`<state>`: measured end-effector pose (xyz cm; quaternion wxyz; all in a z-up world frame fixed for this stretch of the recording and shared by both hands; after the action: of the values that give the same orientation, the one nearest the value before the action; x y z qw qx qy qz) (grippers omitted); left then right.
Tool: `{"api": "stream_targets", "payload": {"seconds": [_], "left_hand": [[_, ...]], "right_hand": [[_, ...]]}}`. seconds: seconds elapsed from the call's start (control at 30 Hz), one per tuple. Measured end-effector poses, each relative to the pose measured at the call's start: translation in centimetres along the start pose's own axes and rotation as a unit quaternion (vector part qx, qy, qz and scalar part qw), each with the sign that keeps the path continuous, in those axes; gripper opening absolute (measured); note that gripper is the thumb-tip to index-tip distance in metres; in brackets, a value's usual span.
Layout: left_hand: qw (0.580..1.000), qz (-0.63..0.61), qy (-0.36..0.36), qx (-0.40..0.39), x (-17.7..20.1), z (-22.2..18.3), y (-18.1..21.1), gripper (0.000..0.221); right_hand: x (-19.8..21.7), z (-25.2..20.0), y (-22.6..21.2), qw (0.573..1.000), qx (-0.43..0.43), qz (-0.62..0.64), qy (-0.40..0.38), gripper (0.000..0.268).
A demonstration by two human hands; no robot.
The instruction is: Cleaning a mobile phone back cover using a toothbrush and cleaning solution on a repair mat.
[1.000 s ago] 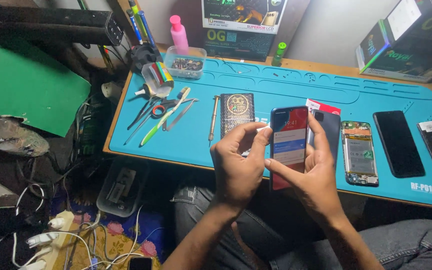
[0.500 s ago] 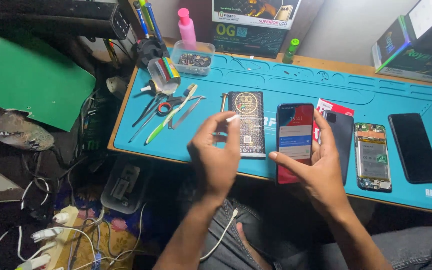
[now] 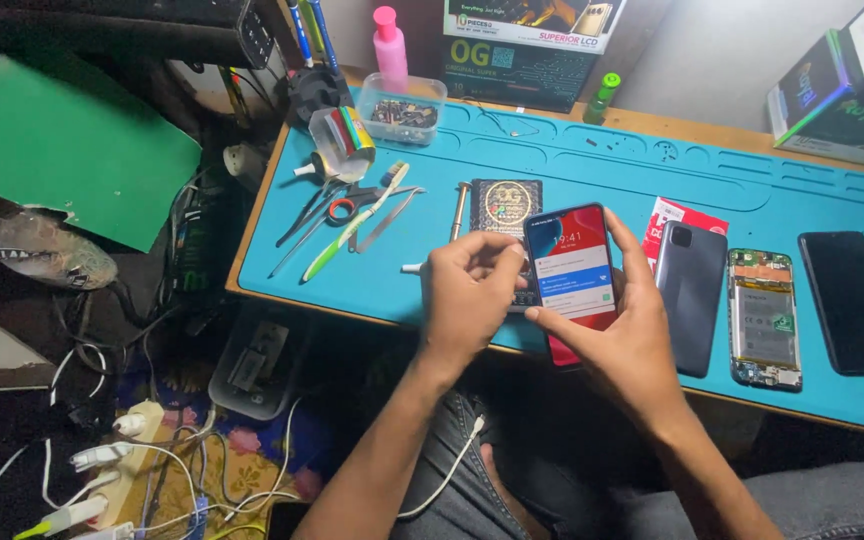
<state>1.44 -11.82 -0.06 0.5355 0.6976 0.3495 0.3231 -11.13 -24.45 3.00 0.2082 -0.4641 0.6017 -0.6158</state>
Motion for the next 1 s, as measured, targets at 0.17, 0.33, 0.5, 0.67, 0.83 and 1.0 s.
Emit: {"api": "stream_targets", "payload": {"seconds": [0.17,0.33,0.5,0.67,0.83,1.0], "left_hand": [[0.999,-0.032,-0.039,0.003,-0.5,-0.1,-0.2,0.016],[0.999,-0.021,-0.033,0.001,-0.2,-0.3,0.2,0.016],[0.999,0.007,-0.013,-0.033,-0.3,-0.4,0.4,0.015],[0.998,-0.039,0.005,-0.044,-0.3,-0.6,0.4,0.011],[0.997,-0.063,0.016,-0.043,-0.3,-0.4,-0.1,0.013],[0.994,-0.078,-0.037,-0.074,-0.6,1.4,-1.4,0.01]], "right_hand": [[0.4,-0.2,-0.1,0.999,-0.013,-0.047,-0.002,0.114],[0.3,-0.1,0.2,0.998,-0.001,-0.062,-0.009,0.113],[0.3,-0.2,0.3,0.999,-0.003,-0.053,-0.009,0.112],[0.5,-0.1,0.4,0.998,-0.009,-0.057,0.0,0.111],[0.6,0.1,1.0,0.999,-0.01,-0.041,-0.003,0.112],[0.7,0.4,1.3,0.999,-0.004,-0.048,-0.011,0.113]]}}
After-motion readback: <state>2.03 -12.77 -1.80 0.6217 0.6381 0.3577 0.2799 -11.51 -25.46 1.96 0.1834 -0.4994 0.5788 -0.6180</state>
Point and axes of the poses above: each hand's wrist, its own z-axis towards the middle knuckle, its own x-axis out of the back of the hand, y = z × x, the point moved 9 cm from there along z, towards the middle knuckle, and after that the axes turned 7 degrees about -y, right-handed, at the moved point
